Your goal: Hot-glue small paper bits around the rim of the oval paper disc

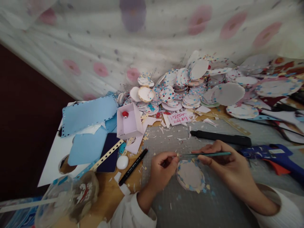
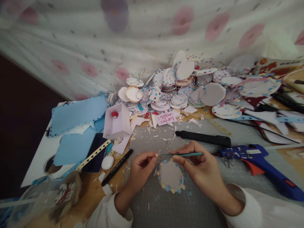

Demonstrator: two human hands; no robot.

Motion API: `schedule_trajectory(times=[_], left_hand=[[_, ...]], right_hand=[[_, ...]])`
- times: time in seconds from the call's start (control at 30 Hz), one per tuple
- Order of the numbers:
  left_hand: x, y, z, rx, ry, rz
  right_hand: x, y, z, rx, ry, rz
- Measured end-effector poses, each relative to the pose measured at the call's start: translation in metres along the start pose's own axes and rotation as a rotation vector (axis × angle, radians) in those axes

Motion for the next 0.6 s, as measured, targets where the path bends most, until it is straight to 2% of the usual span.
schedule_trajectory(times=[0.13, 0.6], left_hand=[[0.0001, 0.0004, 0.0021, 0.018, -0.004, -0.028], [0.0019, 0.0008, 0.0040, 0.060, -0.019, -0.027]], right_hand=[[-0.0017, -0.0015, -0.0017, -0.093, -0.048, 0.046], [-0.0016, 0.0012, -0.0056, -0.099, -0.068, 0.063]])
Point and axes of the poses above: each hand's wrist, its own x-axis away from the middle knuckle, its own y-axis out of the back of the hand, z = x × y, the point moved 2 cm from there along -x, towards the middle knuckle, and after that the axes turned 15 degrees about -y, right-handed, at the moved point
